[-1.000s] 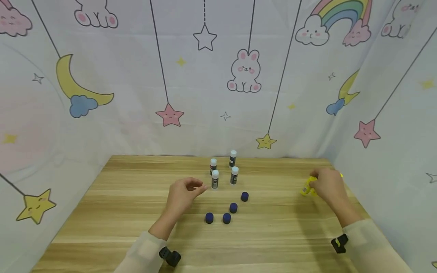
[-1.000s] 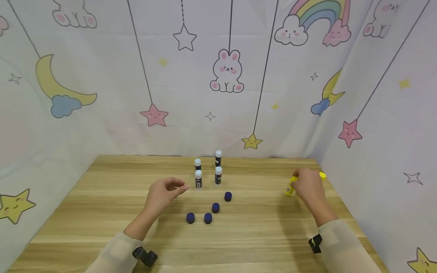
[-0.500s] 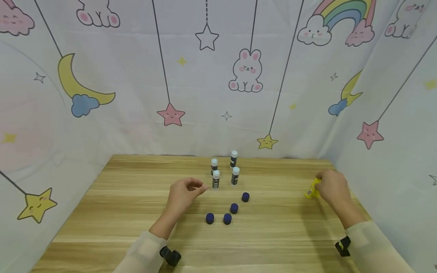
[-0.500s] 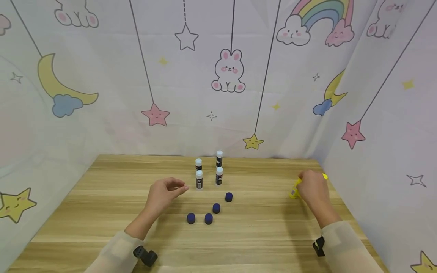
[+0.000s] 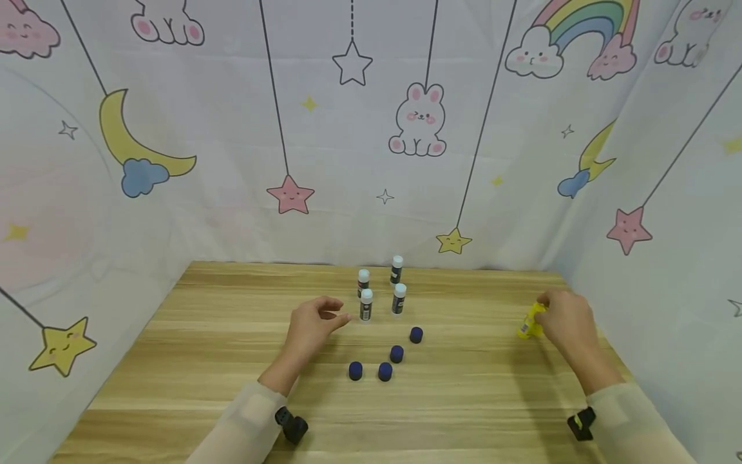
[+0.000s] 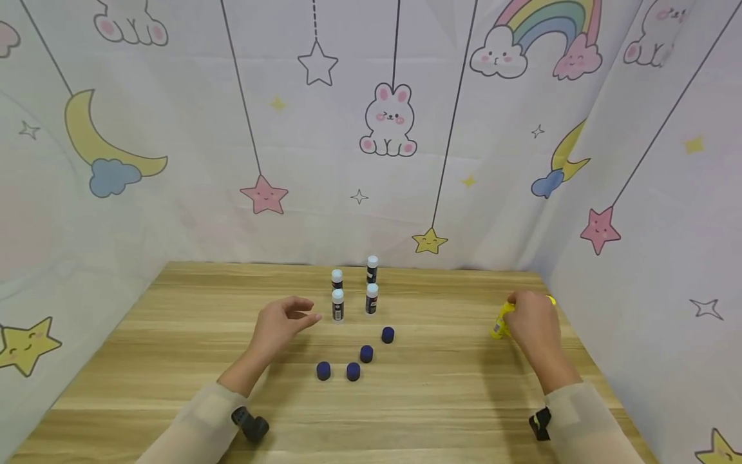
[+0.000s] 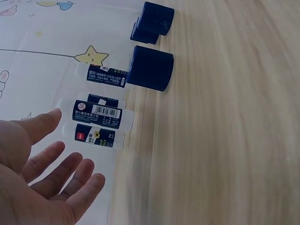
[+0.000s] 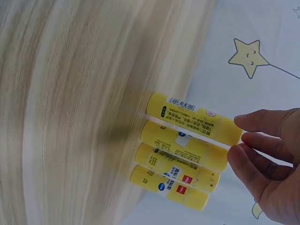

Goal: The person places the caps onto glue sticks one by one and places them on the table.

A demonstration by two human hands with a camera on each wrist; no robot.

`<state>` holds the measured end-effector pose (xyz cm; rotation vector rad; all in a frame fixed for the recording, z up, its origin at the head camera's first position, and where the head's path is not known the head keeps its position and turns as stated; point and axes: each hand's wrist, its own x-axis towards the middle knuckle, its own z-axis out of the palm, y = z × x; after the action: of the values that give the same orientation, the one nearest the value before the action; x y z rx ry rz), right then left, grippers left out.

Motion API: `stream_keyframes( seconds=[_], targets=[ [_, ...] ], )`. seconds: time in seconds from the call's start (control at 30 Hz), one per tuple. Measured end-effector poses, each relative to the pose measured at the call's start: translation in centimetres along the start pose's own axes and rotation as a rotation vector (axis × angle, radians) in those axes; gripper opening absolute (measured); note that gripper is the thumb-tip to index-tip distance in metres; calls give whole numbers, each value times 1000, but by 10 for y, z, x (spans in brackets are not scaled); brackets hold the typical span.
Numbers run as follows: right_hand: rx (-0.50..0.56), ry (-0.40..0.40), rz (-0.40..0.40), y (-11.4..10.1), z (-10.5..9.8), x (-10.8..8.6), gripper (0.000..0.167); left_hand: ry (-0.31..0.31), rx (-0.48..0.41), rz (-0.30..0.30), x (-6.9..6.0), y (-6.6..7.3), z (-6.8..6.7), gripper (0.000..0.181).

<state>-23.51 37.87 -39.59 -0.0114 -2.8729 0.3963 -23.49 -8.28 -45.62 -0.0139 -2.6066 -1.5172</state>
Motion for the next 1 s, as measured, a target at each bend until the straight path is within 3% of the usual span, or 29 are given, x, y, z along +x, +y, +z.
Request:
stream_keyframes(
  seconds=[0.43, 0.63, 1.0],
  targets=[
    [88, -9, 81, -23, -10, -24, 44, -42, -88, -56, 11, -2, 11, 50],
    [150, -34, 69, -37, -8, -35, 49, -46, -113, -45, 16, 0, 20, 54],
    [244, -81, 154, -57, -7, -48, 61, -55, -116, -39, 24, -4, 37, 51]
  ],
)
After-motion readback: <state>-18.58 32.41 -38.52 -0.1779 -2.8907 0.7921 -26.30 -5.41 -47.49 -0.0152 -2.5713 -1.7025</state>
